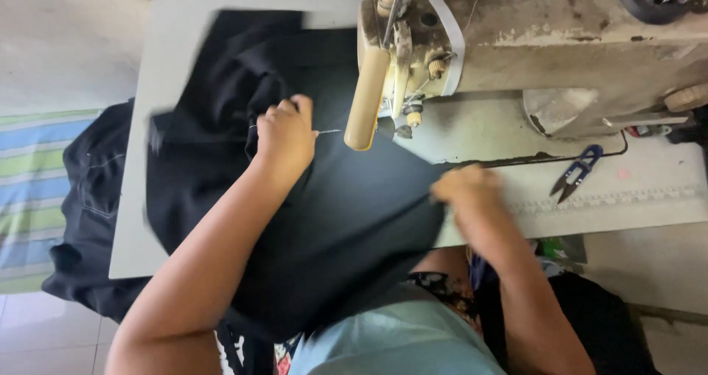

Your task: Positioning fabric panels and aligning a graphic patch on a sewing machine table for assembly.

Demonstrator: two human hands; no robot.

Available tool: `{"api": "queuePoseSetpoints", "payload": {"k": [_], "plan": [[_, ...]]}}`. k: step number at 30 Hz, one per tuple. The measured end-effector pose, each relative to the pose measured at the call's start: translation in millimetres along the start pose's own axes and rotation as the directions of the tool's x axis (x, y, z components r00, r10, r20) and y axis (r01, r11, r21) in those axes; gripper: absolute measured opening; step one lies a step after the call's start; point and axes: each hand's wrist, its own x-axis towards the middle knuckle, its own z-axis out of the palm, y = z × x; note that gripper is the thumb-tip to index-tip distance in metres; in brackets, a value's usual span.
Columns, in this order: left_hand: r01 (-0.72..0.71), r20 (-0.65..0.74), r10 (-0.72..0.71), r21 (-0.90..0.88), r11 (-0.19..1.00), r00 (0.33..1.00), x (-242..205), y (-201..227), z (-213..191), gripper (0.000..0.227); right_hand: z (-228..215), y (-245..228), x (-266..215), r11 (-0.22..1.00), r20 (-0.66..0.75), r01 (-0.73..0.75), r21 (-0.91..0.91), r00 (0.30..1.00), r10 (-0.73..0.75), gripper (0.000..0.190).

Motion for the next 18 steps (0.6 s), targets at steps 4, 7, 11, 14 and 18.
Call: {"api": "queuePoseSetpoints", "payload": {"k": [4,7,11,14,18], "plan": [[-0.583,-0.149,0.621,0.236,0.778,0.769,-53,11,-33,0.04,11,-35,2,0.917,-0.481,0.105,0.384,0.871,0.101,0.044],[-0.419,-0.081,0.411,-0.143,0.897,0.908,-68,24,-21,0.042,45,-72,7,0.864,-0.161,-0.024,0.504,0.979,0.122,0.051],[-0.286,0.137,0.341,-0.312,0.906,0.93,-82,36,-52,0.046,49,-20,4,0.999,-0.285,-0.004,-0.035,0.959,-0.007,0.056],[-0.401,0.268,0.497,-0.342,0.85,0.825,-80,34,-71,0.074,7,-3,2,0.99,0.056,-0.02,-0.14,0.998,0.028,0.058],[-0.55,0.189,0.568,-0.143,0.823,0.801,-63,33,-54,0.071,8,35,7,0.989,0.204,-0.019,-0.149,0.978,0.049,0.06]]}}
